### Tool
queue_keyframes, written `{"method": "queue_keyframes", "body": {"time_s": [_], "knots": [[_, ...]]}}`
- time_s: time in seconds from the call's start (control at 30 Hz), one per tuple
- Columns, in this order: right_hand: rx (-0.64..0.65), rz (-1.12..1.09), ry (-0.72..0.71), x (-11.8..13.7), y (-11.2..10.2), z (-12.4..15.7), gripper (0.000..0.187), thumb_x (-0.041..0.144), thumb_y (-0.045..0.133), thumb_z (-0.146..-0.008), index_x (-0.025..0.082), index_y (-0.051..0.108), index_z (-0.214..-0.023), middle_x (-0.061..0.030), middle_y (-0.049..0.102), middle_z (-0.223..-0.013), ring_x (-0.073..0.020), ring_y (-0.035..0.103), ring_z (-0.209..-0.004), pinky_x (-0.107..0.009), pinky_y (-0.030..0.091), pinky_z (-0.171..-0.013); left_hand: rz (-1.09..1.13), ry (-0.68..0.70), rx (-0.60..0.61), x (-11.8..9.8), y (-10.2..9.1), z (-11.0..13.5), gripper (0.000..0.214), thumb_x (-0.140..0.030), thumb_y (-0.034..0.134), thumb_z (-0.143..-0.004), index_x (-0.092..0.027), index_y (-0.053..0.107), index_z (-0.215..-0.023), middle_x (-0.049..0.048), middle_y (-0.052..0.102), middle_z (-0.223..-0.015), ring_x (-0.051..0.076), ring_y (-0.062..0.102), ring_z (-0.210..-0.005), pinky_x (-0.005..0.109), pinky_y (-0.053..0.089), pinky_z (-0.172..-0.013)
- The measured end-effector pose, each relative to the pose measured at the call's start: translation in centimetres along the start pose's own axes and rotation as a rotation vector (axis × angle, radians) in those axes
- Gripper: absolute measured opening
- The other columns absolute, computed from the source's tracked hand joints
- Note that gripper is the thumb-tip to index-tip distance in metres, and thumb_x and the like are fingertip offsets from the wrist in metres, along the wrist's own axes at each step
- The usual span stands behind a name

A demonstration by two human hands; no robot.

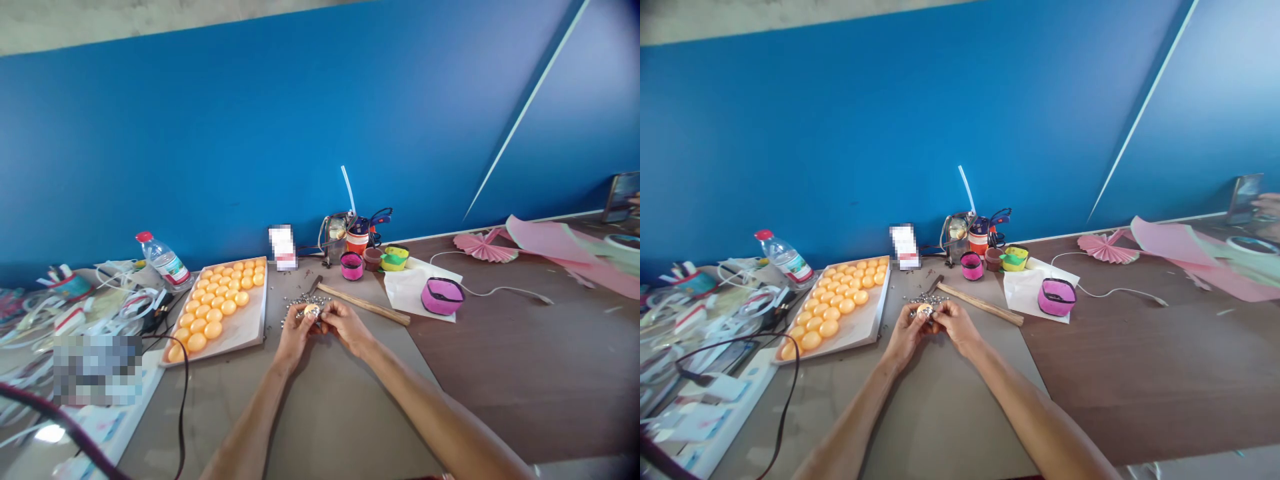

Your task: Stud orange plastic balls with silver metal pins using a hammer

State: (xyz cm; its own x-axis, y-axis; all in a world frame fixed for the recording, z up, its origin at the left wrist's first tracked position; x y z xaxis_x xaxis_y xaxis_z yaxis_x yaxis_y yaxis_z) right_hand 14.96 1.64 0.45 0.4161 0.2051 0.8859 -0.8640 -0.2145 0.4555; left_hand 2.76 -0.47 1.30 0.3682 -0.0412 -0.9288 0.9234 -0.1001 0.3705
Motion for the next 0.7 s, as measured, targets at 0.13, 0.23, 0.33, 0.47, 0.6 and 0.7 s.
{"method": "queue_keyframes", "body": {"time_s": [0.13, 0.23, 0.33, 0.47, 0.6, 0.7], "knots": [[-0.012, 0.013, 0.035, -0.3, -0.4, -0.1, 0.031, 0.034, 0.070, -0.055, 0.020, 0.044, -0.064, 0.0075, 0.050, -0.045, -0.0097, 0.047, -0.044, -0.024, 0.036, -0.051, -0.028, -0.014, -0.008, 0.0, 0.1, 0.0, 0.030, -0.032, 0.068, -0.070, -0.020, 0.049, -0.091, 0.0014, 0.065, -0.067, 0.017, 0.061, -0.056, 0.028, 0.047, -0.055], [-0.024, 0.045, 0.054, -0.2, -0.3, 0.0, 0.030, 0.035, 0.070, -0.056, 0.020, 0.045, -0.064, 0.0070, 0.050, -0.044, -0.0100, 0.047, -0.044, -0.024, 0.035, -0.049, -0.032, -0.025, 0.004, 0.0, 0.2, 0.0, 0.031, -0.031, 0.069, -0.069, -0.020, 0.050, -0.091, 0.0008, 0.064, -0.065, 0.017, 0.060, -0.054, 0.027, 0.046, -0.051], [-0.012, 0.018, 0.035, 0.4, 0.1, 0.0, 0.030, 0.034, 0.069, -0.056, 0.020, 0.044, -0.064, 0.0078, 0.048, -0.045, -0.0089, 0.044, -0.043, -0.024, 0.036, -0.050, 0.004, -0.016, 0.001, -0.1, 0.2, 0.0, 0.029, -0.032, 0.066, -0.072, -0.019, 0.051, -0.092, 0.0013, 0.065, -0.071, 0.015, 0.061, -0.058, 0.027, 0.046, -0.056], [-0.031, 0.116, -0.070, 1.0, -0.5, -0.7, 0.021, 0.035, 0.059, -0.066, 0.020, 0.045, -0.067, 0.0063, 0.047, -0.051, -0.0090, 0.044, -0.046, -0.025, 0.038, -0.052, 0.109, -0.032, -0.007, -0.5, -0.3, -0.2, 0.025, -0.034, 0.062, -0.076, -0.017, 0.053, -0.092, 0.0026, 0.065, -0.080, 0.011, 0.060, -0.060, 0.023, 0.046, -0.061], [-0.277, 0.794, -0.325, 1.0, -2.6, -1.1, 0.011, 0.026, 0.051, -0.072, 0.018, 0.057, -0.077, -0.0019, 0.058, -0.073, -0.0149, 0.053, -0.068, -0.029, 0.042, -0.068, 0.199, -0.116, -0.019, -0.5, -0.7, -0.3, 0.029, -0.038, 0.061, -0.077, -0.016, 0.054, -0.094, 0.0052, 0.066, -0.079, 0.010, 0.059, -0.058, 0.023, 0.046, -0.059], [-0.214, 1.274, -0.430, 0.5, -2.6, -0.7, 0.028, 0.020, 0.049, -0.076, 0.018, 0.058, -0.102, -0.0083, 0.057, -0.100, -0.0199, 0.051, -0.094, -0.033, 0.038, -0.083, 0.244, -0.120, -0.030, -0.4, -0.8, -0.5, 0.028, -0.039, 0.060, -0.077, -0.015, 0.055, -0.092, 0.0063, 0.067, -0.080, 0.011, 0.059, -0.058, 0.024, 0.046, -0.058]]}}
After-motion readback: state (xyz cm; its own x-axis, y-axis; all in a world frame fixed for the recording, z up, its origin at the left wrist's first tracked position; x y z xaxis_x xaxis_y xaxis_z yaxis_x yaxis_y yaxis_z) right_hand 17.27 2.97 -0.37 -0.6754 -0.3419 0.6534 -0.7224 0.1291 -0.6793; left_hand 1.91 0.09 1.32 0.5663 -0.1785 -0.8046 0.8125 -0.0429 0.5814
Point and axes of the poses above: each hand's wrist, its own z-axis away from the middle knuckle, its own y-axis out of the palm, x = y × z, the point moved 2 cm from there along -z, towards the middle knuckle
